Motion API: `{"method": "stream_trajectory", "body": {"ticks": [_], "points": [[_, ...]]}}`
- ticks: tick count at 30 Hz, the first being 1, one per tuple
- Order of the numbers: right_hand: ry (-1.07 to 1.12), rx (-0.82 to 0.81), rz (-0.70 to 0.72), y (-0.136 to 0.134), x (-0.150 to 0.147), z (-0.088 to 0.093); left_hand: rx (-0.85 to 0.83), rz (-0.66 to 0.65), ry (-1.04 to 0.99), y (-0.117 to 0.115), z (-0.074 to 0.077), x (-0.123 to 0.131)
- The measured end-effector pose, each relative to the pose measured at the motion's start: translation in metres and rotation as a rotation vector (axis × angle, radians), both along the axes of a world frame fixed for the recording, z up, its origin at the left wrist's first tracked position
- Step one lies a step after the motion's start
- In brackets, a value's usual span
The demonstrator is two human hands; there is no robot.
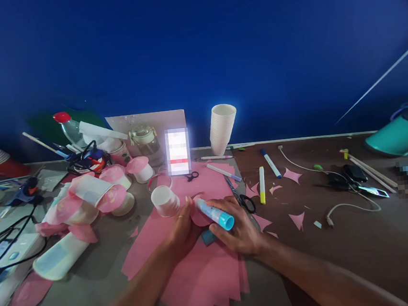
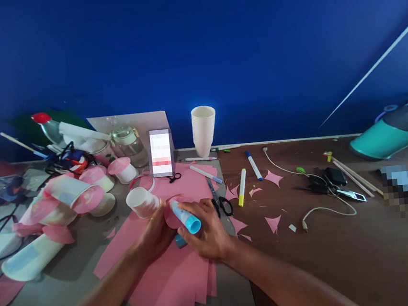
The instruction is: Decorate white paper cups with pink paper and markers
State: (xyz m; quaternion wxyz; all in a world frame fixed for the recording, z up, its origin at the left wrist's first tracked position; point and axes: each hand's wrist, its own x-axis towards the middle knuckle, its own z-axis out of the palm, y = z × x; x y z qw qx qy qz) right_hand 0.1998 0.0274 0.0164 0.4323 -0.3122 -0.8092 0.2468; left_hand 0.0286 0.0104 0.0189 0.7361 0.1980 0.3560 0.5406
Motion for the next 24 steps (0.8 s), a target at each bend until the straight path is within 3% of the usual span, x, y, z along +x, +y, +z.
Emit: {"method": "stream_trajectory", "body": {"ticks": [3, 9, 14, 24], "points": [[-0.046, 0.131, 0.023, 0.0, -0.004, -0.001, 0.012, -0.03, 0.04, -0.002, 0.001, 0.003], [-0.132, 0.249, -0.082, -0.001, -0.006, 0.004, -0.039, 0.008, 0.131, -0.004, -0.002, 0.002], [-0.179, 0.255, -0.119, -0.002, -0.003, 0.011, -0.042, 0.028, 0.125, -0.003, -0.005, 0.003], [-0.199, 0.242, -0.195, 0.0, -0.004, 0.006, -0.067, 0.071, 0.146, 0.0, -0.002, 0.005]]}}
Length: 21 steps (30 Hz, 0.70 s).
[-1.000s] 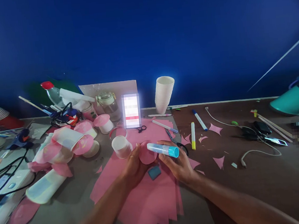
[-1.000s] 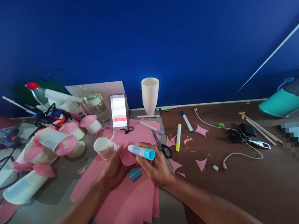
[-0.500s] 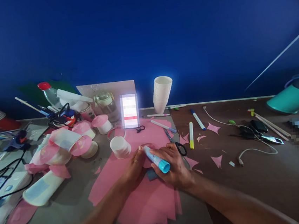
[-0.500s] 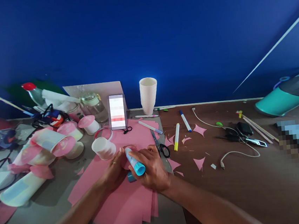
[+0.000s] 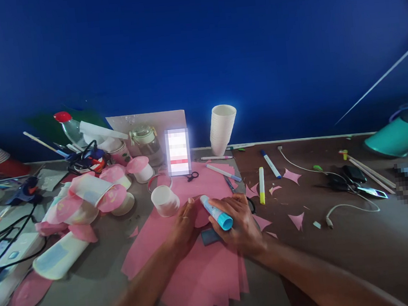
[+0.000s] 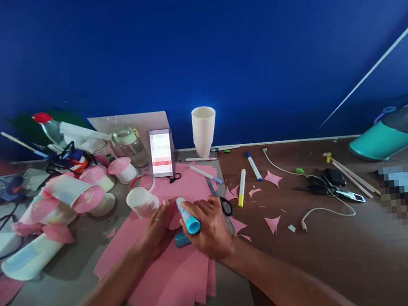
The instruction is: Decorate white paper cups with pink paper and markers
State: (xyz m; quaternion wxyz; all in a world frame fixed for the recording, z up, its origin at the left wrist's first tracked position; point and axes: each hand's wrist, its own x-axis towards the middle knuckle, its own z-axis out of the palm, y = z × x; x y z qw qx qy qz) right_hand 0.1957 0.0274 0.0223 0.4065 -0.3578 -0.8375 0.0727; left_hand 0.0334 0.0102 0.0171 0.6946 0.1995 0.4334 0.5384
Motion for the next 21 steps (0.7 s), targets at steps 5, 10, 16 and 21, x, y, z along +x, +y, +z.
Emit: {"method": "stream_trajectory", "body": {"ticks": [5, 10, 16, 21], "points": [[0.002, -0.007, -0.012, 0.0011, 0.001, -0.0014, -0.004, -0.004, 0.02, 0.0006, -0.0035, -0.0019], [0.037, -0.036, -0.034, 0.0023, 0.0009, -0.0049, 0.006, 0.0, 0.03, -0.0006, 0.0004, -0.001], [0.267, -0.073, -0.105, 0.0093, 0.0055, -0.0068, 0.009, 0.054, -0.004, 0.0021, -0.0024, -0.0007], [0.321, -0.101, -0.059, 0.0078, 0.0052, -0.0067, -0.018, 0.081, -0.062, 0.0056, -0.0037, 0.0]]}}
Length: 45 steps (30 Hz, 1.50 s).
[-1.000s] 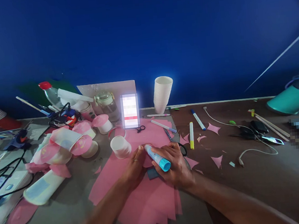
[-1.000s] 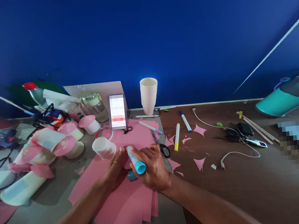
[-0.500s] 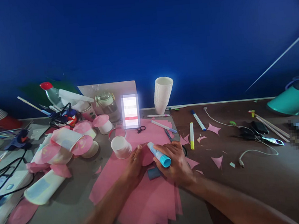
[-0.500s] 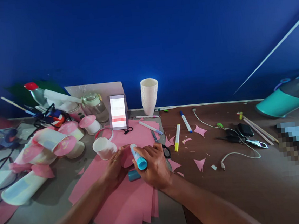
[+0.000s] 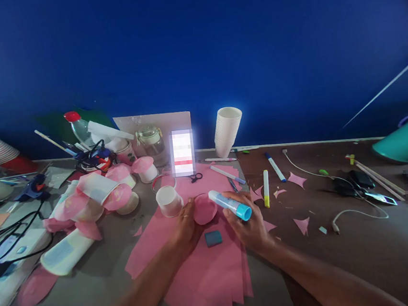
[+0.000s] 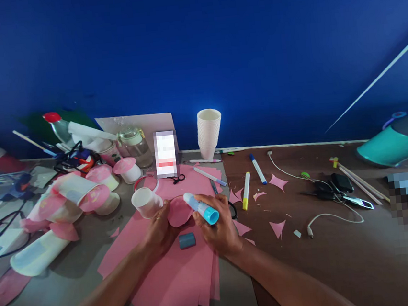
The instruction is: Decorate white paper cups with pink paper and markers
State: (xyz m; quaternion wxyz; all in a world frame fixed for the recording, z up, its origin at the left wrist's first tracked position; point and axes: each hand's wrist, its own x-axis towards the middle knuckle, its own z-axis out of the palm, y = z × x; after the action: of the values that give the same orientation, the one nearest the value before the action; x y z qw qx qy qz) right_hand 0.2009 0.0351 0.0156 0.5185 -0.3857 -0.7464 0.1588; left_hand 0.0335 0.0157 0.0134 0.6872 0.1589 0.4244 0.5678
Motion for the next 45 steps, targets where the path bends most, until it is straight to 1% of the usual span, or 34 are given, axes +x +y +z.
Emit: {"method": "stream_trajectory", "body": {"ticks": [3, 5, 7, 10, 12, 16, 18, 19, 22, 24, 25, 27, 30, 35, 40, 45], "points": [[-0.119, 0.017, 0.109, -0.003, -0.005, -0.001, -0.001, 0.0, -0.02, -0.001, 0.0, 0.001], [-0.189, 0.01, 0.142, -0.004, -0.007, -0.001, 0.017, -0.009, -0.015, -0.003, 0.0, 0.001], [-0.214, 0.019, 0.148, -0.004, -0.007, -0.001, 0.041, -0.006, -0.003, -0.003, -0.001, 0.001], [-0.167, 0.042, 0.123, -0.004, -0.005, 0.001, 0.051, 0.003, -0.003, -0.002, 0.0, 0.002], [-0.118, 0.039, 0.108, -0.003, -0.003, 0.001, 0.078, -0.024, -0.041, 0.0, 0.005, 0.002], [-0.04, -0.035, 0.099, -0.003, -0.003, -0.001, 0.123, -0.08, -0.1, -0.001, 0.015, 0.003], [0.043, -0.137, 0.1, -0.003, -0.004, -0.002, 0.099, -0.083, -0.072, -0.002, 0.017, 0.002], [0.108, -0.215, 0.115, -0.003, -0.004, -0.002, 0.082, -0.085, -0.053, -0.002, 0.017, 0.001], [0.367, -0.548, 0.237, 0.0, -0.005, -0.001, 0.047, -0.086, -0.017, -0.001, 0.015, -0.001], [0.562, -0.76, 0.309, 0.005, -0.007, 0.001, 0.049, -0.072, -0.03, 0.0, 0.014, -0.001], [0.651, -0.836, 0.327, 0.007, -0.008, 0.003, 0.05, -0.055, -0.042, 0.0, 0.015, -0.001], [0.788, -0.919, 0.343, 0.012, -0.009, 0.006, 0.035, -0.014, -0.068, 0.001, 0.016, -0.001], [0.863, -0.954, 0.374, 0.017, -0.007, 0.009, -0.025, 0.039, -0.112, 0.003, 0.019, 0.001], [0.878, -0.942, 0.458, 0.02, -0.002, 0.012, -0.139, 0.144, -0.206, 0.006, 0.023, 0.001], [0.955, -0.934, 0.504, 0.022, 0.001, 0.018, -0.129, 0.12, -0.17, 0.006, 0.017, -0.002], [0.823, -0.904, 0.519, 0.02, 0.004, 0.024, -0.079, 0.117, -0.114, 0.004, 0.018, 0.0]]}}
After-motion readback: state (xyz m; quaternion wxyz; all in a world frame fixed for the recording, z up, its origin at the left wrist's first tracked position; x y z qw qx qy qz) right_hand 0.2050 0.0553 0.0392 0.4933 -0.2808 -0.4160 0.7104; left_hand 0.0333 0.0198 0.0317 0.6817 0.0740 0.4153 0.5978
